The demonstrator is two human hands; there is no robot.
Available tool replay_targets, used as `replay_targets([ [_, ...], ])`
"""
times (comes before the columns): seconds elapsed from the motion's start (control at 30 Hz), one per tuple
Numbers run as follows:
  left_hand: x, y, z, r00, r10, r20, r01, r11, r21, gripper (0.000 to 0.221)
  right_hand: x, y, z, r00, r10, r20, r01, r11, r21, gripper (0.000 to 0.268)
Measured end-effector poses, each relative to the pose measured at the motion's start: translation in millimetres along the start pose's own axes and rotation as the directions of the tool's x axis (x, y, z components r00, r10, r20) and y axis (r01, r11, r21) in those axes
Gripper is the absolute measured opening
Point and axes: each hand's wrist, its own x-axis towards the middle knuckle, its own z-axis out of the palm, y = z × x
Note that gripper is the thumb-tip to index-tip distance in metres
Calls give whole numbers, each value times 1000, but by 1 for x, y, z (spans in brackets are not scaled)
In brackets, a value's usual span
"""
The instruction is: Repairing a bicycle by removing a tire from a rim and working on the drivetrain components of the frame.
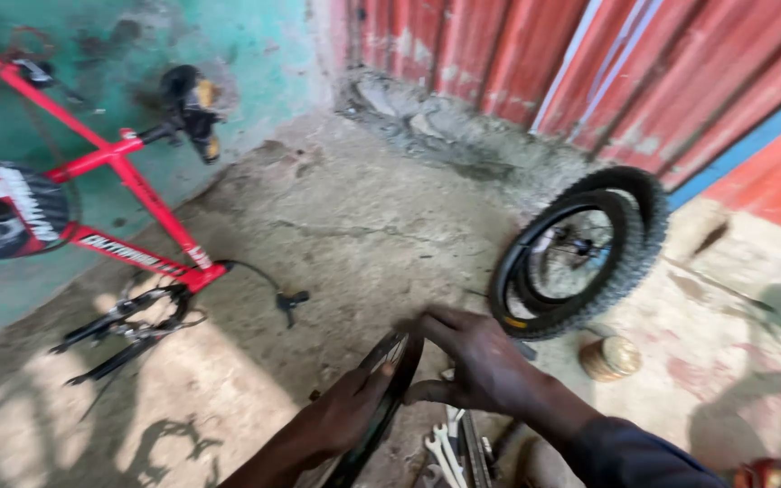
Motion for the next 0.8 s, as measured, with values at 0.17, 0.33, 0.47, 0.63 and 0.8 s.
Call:
replay_targets([
  [0.17, -11, 12, -6, 995, -11, 97, -4, 988, 157, 70, -9, 17, 14, 911, 63, 408, -55, 998, -31, 55],
  [0.33, 2, 8, -15, 963, 173, -207, -106, 948, 301, 43, -21, 63, 40, 845, 219, 487, -212, 975, -70, 8],
  [0.47, 11, 0, -33, 843, 322, -431, -120, 894, 432, 24, -35, 130, 45, 783, 545, 299, -538, 836, -113, 21],
  [0.63, 24, -12, -25, 883, 328, -336, -82, 812, 577, 18, -52, 205, 0, 408, 908, 99, -906, 416, -78, 31],
  [0.8, 43, -19, -15, 960, 279, 29, -221, 687, 692, 23, -73, 275, -19, 183, 964, -195, -483, 261, 836, 33],
])
